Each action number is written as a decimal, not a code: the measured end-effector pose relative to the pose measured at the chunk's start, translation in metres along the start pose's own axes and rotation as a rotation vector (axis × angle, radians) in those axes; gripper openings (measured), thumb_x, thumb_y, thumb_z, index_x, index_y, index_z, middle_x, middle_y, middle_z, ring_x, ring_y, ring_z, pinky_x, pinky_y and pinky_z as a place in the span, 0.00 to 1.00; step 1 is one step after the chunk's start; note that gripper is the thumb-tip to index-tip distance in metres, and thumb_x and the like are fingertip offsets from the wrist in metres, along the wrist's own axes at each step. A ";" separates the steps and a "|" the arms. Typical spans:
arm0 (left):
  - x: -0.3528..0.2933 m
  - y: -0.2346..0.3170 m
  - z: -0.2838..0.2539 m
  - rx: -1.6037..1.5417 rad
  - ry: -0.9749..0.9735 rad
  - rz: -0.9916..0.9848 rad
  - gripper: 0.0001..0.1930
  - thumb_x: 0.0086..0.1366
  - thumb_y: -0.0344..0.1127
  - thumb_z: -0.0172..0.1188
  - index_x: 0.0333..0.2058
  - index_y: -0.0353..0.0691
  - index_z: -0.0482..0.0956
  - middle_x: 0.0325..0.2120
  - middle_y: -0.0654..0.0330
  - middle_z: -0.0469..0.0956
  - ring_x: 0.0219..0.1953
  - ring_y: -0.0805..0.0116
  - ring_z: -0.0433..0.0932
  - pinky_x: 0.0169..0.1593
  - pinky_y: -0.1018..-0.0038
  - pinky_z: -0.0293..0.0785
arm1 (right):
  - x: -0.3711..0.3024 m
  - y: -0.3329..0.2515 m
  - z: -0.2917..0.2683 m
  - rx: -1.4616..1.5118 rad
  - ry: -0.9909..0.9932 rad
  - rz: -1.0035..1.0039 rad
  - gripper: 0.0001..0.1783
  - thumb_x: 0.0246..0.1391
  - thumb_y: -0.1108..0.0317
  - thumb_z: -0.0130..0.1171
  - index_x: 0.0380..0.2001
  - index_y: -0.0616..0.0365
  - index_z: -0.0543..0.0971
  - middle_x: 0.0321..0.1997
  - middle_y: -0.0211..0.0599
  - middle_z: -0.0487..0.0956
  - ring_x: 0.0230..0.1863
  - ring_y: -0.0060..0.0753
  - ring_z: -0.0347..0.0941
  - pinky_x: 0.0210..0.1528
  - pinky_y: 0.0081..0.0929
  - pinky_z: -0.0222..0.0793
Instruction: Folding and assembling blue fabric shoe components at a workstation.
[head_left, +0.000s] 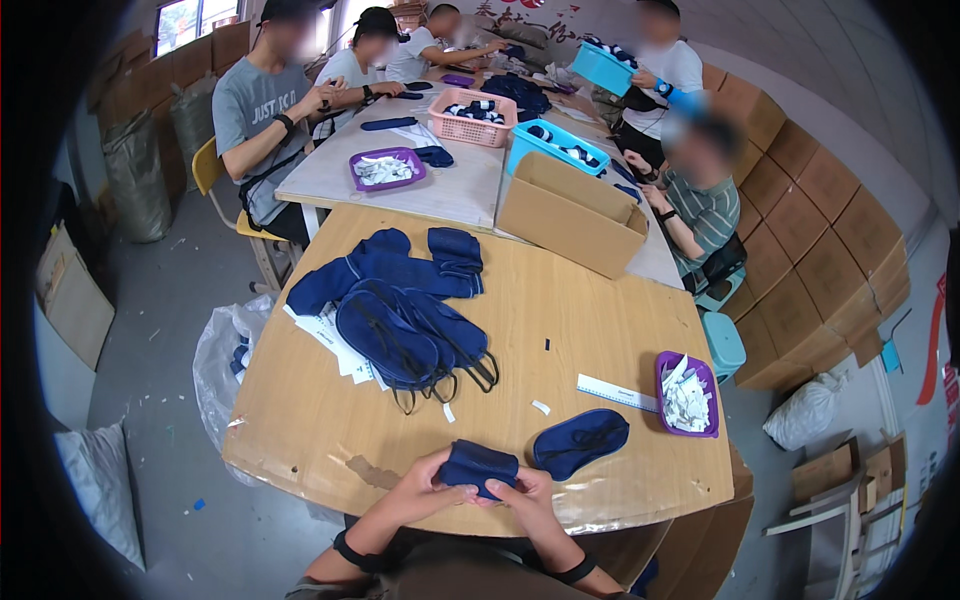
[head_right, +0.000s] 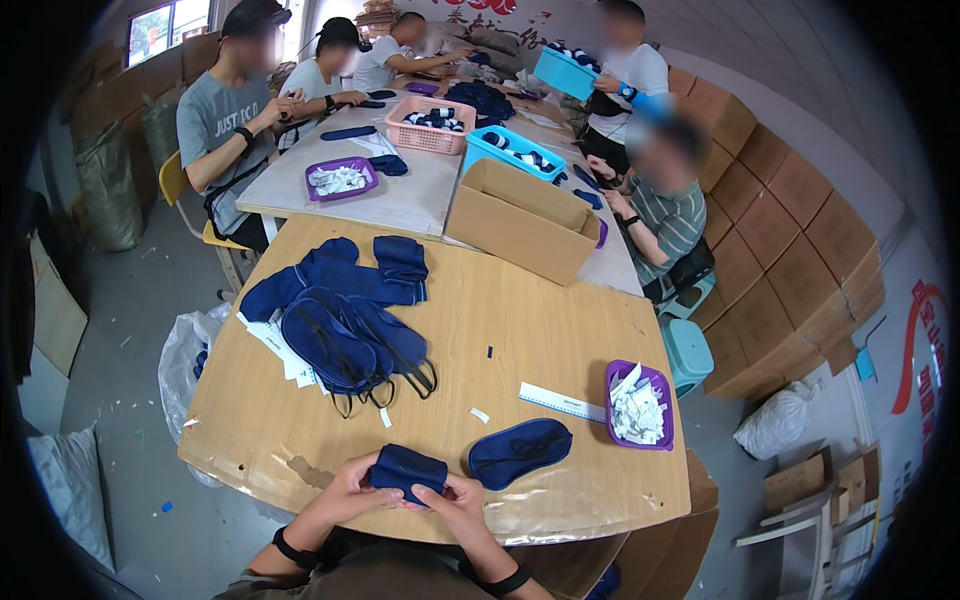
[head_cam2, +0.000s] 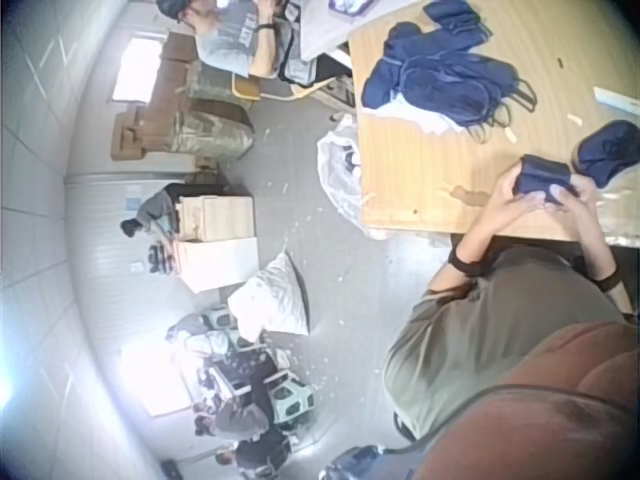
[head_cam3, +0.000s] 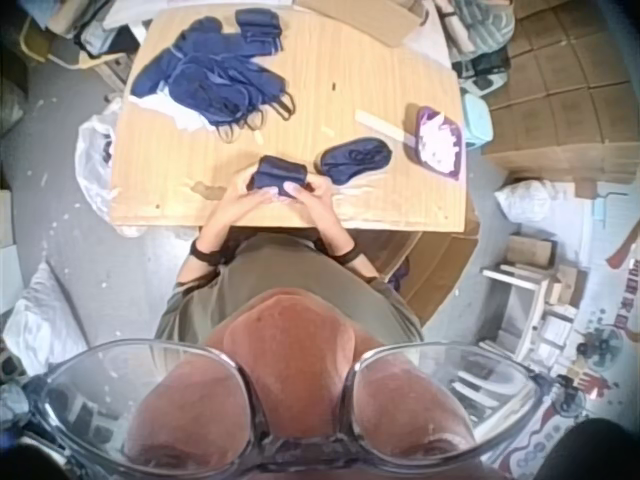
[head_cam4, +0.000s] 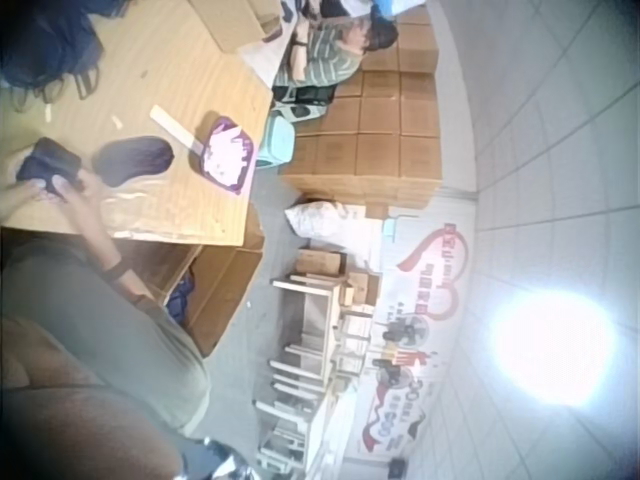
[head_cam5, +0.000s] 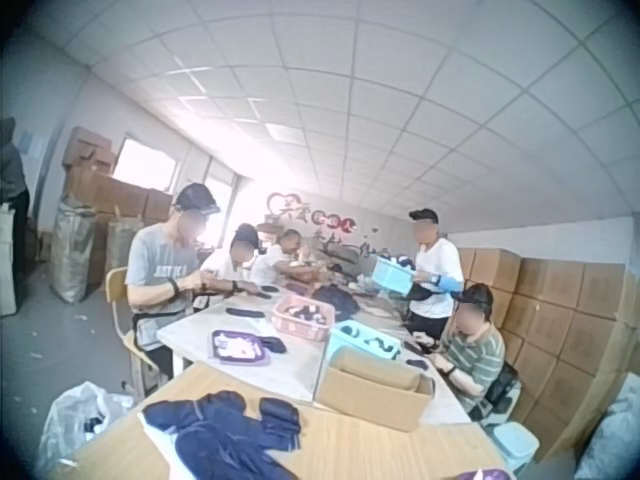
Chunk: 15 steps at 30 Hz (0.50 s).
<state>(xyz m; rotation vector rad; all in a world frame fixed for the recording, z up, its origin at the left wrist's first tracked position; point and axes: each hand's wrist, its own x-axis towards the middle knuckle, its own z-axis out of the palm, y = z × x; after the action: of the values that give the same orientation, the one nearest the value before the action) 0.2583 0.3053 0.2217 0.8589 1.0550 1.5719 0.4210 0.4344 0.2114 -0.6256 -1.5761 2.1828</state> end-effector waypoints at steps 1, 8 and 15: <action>0.000 0.000 0.001 0.007 0.019 -0.002 0.23 0.63 0.21 0.63 0.56 0.32 0.70 0.46 0.63 0.76 0.48 0.78 0.74 0.51 0.78 0.74 | 0.001 0.000 0.001 0.008 0.008 -0.006 0.12 0.59 0.75 0.61 0.43 0.73 0.80 0.39 0.44 0.83 0.36 0.30 0.82 0.41 0.26 0.81; 0.004 -0.004 0.003 -0.022 0.077 -0.039 0.20 0.63 0.22 0.62 0.54 0.29 0.71 0.42 0.59 0.79 0.43 0.74 0.79 0.44 0.74 0.80 | 0.002 0.002 0.005 0.055 0.016 -0.047 0.13 0.56 0.77 0.64 0.45 0.71 0.80 0.40 0.36 0.83 0.38 0.19 0.77 0.42 0.20 0.76; 0.010 -0.012 0.003 0.009 0.134 0.002 0.20 0.62 0.18 0.59 0.54 0.29 0.71 0.43 0.58 0.78 0.43 0.71 0.80 0.45 0.73 0.82 | 0.005 0.005 0.007 -0.025 0.007 -0.148 0.13 0.56 0.79 0.64 0.45 0.68 0.81 0.44 0.34 0.81 0.43 0.21 0.75 0.46 0.20 0.73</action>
<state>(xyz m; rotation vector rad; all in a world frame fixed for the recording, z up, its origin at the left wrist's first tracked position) 0.2631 0.3168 0.2118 0.7691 1.1566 1.6459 0.4128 0.4307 0.2080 -0.5063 -1.5949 2.0534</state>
